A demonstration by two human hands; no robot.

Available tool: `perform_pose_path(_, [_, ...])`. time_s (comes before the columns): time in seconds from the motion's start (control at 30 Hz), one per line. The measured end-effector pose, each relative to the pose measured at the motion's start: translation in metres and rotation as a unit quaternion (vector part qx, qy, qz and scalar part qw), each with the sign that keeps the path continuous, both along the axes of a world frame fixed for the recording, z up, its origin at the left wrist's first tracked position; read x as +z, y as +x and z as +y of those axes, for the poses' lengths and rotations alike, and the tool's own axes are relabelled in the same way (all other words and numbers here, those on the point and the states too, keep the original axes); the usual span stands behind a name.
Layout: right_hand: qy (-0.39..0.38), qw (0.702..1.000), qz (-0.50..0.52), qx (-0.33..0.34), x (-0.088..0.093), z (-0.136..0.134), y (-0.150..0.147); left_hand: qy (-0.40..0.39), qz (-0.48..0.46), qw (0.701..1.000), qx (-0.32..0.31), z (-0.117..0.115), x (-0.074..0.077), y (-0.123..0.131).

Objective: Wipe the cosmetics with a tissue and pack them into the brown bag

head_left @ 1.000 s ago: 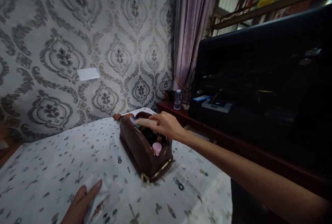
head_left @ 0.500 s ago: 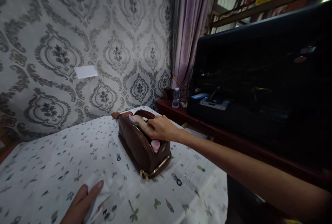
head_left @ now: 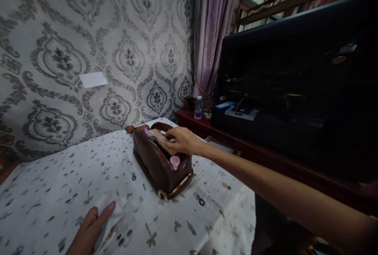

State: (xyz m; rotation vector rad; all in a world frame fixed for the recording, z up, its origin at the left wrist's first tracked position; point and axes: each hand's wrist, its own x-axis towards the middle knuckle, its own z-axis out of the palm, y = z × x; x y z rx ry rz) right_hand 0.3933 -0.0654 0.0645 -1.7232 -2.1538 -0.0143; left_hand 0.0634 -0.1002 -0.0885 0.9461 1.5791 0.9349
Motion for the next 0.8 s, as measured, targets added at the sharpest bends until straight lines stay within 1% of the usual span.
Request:
perform_pose_path(0.07, [0.024,0.998,0.053,-0.003,-0.002,0.003,0.006,-0.020,0.063,0.997,0.030,0.004,-0.001,-0.005])
perform_pose_path(0.1, [0.035,0.996,0.081,-0.005,-0.004,0.006,0.009,-0.017,0.095,0.995,0.034,0.007,0.001,-0.007])
perform_pose_path(0.17, [0.050,0.989,0.138,-0.009,-0.008,0.013,0.016,0.044,0.148,0.988,0.016,0.011,0.006,-0.013])
perform_pose_path(0.23, [0.057,0.979,0.196,-0.010,-0.013,0.024,0.024,0.126,0.216,0.968,-0.022,0.017,0.014,-0.020])
perform_pose_path(0.27, [0.059,0.973,0.225,-0.010,-0.016,0.031,0.027,0.158,0.260,0.952,-0.042,0.021,0.018,-0.025])
perform_pose_path(0.3, [0.061,0.965,0.254,-0.010,-0.019,0.039,0.030,0.172,0.311,0.933,-0.062,0.025,0.021,-0.030])
perform_pose_path(0.37, [0.063,0.948,0.312,-0.004,-0.024,0.055,0.035,0.167,0.427,0.883,-0.100,0.032,0.024,-0.042])
perform_pose_path(0.43, [0.058,0.928,0.368,0.007,-0.029,0.067,0.038,0.158,0.527,0.824,-0.134,0.038,0.022,-0.054])
perform_pose_path(0.47, [0.051,0.917,0.395,0.015,-0.032,0.072,0.039,0.155,0.559,0.800,-0.151,0.040,0.020,-0.059])
perform_pose_path(0.5, [0.043,0.907,0.419,0.024,-0.034,0.075,0.039,0.153,0.578,0.784,-0.169,0.042,0.017,-0.063])
perform_pose_path(0.57, [0.031,0.888,0.457,0.041,-0.039,0.075,0.040,0.148,0.596,0.767,-0.186,0.043,0.015,-0.066])
perform_pose_path(0.63, [0.031,0.874,0.482,0.056,-0.043,0.068,0.040,0.171,0.613,0.754,-0.164,0.042,0.021,-0.061])
perform_pose_path(0.7, [0.045,0.866,0.494,0.066,-0.049,0.055,0.042,0.245,0.607,0.741,-0.146,0.038,0.032,-0.049])
perform_pose_path(0.73, [0.055,0.865,0.494,0.071,-0.052,0.046,0.043,0.288,0.589,0.740,-0.148,0.036,0.038,-0.040])
perform_pose_path(0.8, [0.077,0.867,0.487,0.080,-0.058,0.028,0.046,0.356,0.533,0.748,-0.173,0.030,0.050,-0.018])
